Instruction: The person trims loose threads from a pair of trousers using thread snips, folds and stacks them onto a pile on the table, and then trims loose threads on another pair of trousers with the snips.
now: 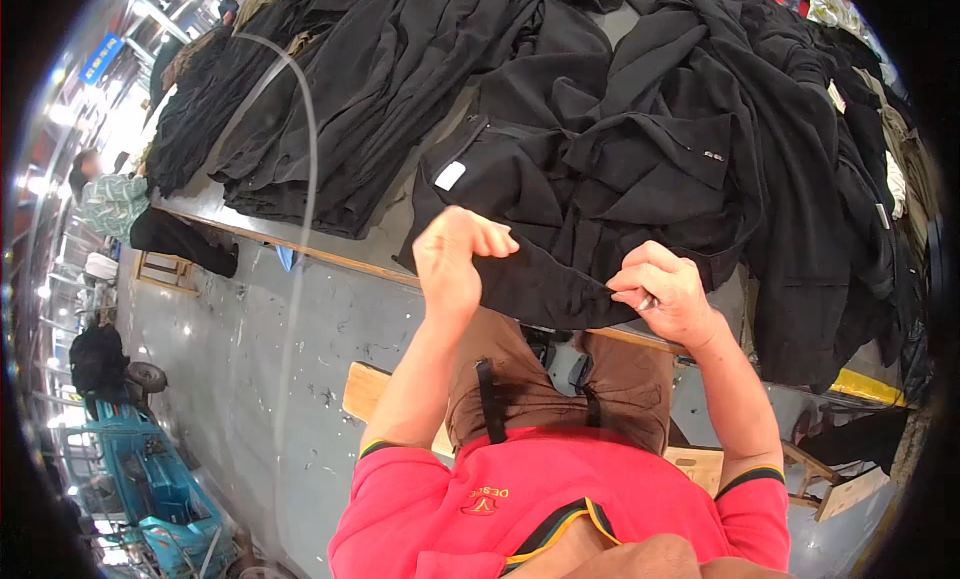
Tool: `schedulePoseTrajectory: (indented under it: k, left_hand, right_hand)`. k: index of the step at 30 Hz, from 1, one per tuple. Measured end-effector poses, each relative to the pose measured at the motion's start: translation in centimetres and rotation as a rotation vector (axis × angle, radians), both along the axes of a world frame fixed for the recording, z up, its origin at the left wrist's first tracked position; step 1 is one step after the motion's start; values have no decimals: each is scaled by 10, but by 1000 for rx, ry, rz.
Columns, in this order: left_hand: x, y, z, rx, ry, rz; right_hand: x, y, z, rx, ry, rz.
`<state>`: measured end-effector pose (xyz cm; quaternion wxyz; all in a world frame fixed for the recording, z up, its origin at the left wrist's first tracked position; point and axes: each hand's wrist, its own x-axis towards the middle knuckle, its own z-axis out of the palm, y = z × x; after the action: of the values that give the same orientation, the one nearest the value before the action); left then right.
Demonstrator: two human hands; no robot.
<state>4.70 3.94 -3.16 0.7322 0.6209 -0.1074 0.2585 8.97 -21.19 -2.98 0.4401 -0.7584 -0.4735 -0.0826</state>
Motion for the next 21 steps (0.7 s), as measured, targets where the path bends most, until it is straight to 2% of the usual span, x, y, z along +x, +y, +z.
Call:
schedulePoseTrajectory:
  k: [3,5,7,11,14,18,21]
  left_hand:
    - [-9,-10,-3,320,69,147]
    - [-5,-11,-3,312,222,129]
    - [14,-10,4,905,-78,209]
    - [46,-25,3,1194,94,-3]
    - [62,-25,-5,1185,54,-8]
    - [63,-29,-6,1100,128,-12]
    - [61,-18,-10,705,147,-97]
  right_hand:
    - [2,1,2,-34,45,23]
    - [5,3,6,-53,49,34]
    - [7,5,6,-81,63,9]
    - [8,8,0,-57,83,-33]
    - [8,8,-1,-42,64,-44]
    - [6,8,-2,-44,57,-85]
    - [5,7,-2,-32,86,-91]
